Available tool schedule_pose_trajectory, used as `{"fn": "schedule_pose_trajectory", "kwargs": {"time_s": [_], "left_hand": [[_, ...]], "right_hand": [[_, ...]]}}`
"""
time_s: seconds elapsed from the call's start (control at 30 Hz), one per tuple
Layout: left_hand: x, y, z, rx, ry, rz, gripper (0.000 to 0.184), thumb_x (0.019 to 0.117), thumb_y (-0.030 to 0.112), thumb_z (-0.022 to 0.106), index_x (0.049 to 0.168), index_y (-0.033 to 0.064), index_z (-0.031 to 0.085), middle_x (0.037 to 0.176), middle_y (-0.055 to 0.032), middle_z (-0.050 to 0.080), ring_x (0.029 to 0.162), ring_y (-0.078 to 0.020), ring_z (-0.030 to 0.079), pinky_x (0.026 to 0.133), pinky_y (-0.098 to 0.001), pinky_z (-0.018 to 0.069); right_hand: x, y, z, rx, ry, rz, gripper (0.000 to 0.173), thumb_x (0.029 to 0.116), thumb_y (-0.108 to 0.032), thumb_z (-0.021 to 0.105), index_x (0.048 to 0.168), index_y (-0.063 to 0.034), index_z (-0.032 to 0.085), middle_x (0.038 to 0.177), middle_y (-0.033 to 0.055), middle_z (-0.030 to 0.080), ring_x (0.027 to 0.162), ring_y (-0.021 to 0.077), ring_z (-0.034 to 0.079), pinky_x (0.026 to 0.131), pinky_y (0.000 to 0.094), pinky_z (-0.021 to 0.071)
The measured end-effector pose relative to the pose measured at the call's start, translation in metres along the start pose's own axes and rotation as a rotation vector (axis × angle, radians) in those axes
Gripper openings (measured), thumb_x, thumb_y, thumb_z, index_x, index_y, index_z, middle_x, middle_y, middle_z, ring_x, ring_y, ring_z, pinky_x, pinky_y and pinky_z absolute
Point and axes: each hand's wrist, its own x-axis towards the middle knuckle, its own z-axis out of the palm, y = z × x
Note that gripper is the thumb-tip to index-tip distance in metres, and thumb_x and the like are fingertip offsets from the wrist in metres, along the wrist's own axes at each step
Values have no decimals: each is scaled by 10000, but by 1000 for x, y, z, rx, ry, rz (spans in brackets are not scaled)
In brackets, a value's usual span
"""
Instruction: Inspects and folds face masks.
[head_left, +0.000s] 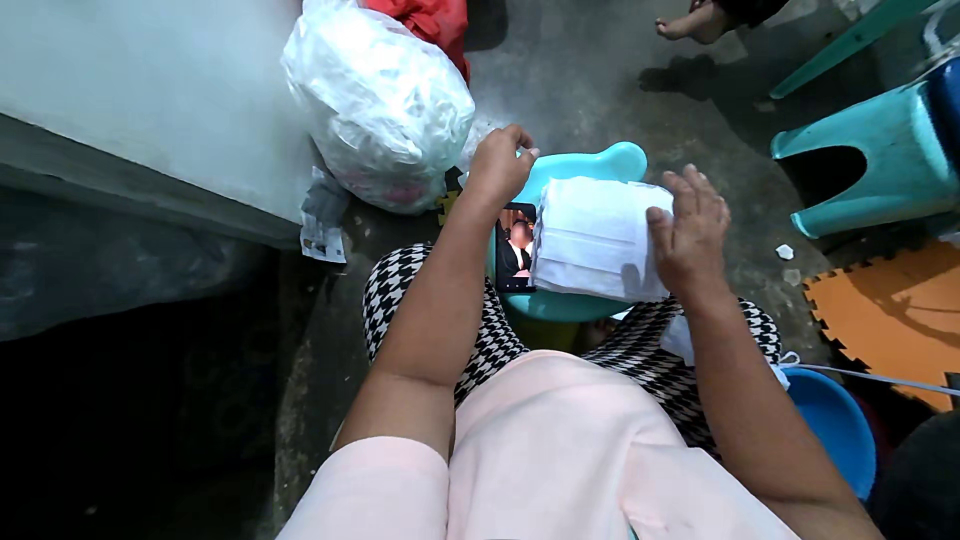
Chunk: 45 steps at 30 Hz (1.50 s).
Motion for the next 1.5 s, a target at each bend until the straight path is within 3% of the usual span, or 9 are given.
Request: {"fn": "schedule_pose_trajectory", "kwargs": {"time_s": [0.2,0.37,0.53,0.7,0.8,1.03,1.17,1.37,1.5], "left_hand": [[-3,2,-1,2,28,38,322,1052,223,562,1301,30,627,1306,-193,634,1246,-320,598,1071,-482,465],[-20,27,17,98,137,359,363,1052,239,545,1307,-6,627,1331,-225,618,1271,-375,575,1092,-522,444],[-37,64,81,268,27,632,442,1049,381,534,1295,34,655,1390,-205,598,1348,-375,532,1164,-570,359],[-33,81,126,537,-131,738,990,867,790,526,1502,32,487,1571,-215,437,1487,-419,360,1195,-701,192],[-31,70,139,653,-158,744,1187,792,919,412,1569,23,383,1618,-224,360,1517,-413,303,1194,-717,157],[-32,55,151,710,-90,731,1175,823,934,317,1555,19,403,1593,-233,401,1498,-418,346,1189,-708,193],[-32,52,152,721,-71,732,1190,818,945,302,1556,16,389,1570,-255,424,1479,-429,373,1180,-699,216],[-33,49,151,742,-76,722,1177,812,947,309,1593,66,327,1591,-240,399,1500,-391,348,1208,-646,199],[-33,51,151,742,-70,729,1159,824,938,308,1598,75,322,1602,-230,387,1510,-383,333,1218,-632,194]], "right_hand": [[-15,44,-54,35,97,120,693,1075,-506,258,1522,-1,419,1590,269,356,1492,437,310,1199,630,235],[-45,95,-85,124,240,285,647,1083,-444,286,1514,25,393,1548,302,378,1455,409,370,1182,537,328],[-67,140,-81,190,303,476,599,1087,-389,324,1500,38,406,1504,318,419,1404,418,429,1150,543,362],[-79,198,-43,286,176,613,562,1087,-310,425,1503,66,379,1490,343,428,1378,475,449,1131,616,372],[-82,236,-3,358,50,726,538,1071,-262,508,1504,39,401,1450,345,468,1321,505,493,1080,668,399],[-78,291,119,440,-351,921,503,981,-145,679,1398,75,504,1292,359,574,1186,531,576,997,683,457],[-78,300,177,385,-538,977,608,892,-198,787,1381,59,534,1379,341,527,1299,515,502,1038,678,430],[-72,298,205,220,-649,977,814,800,-312,878,1429,27,489,1448,325,463,1372,512,418,1063,673,386],[-76,301,201,226,-598,975,584,872,-203,809,1332,54,557,1350,330,544,1310,521,474,1038,695,384]]}}
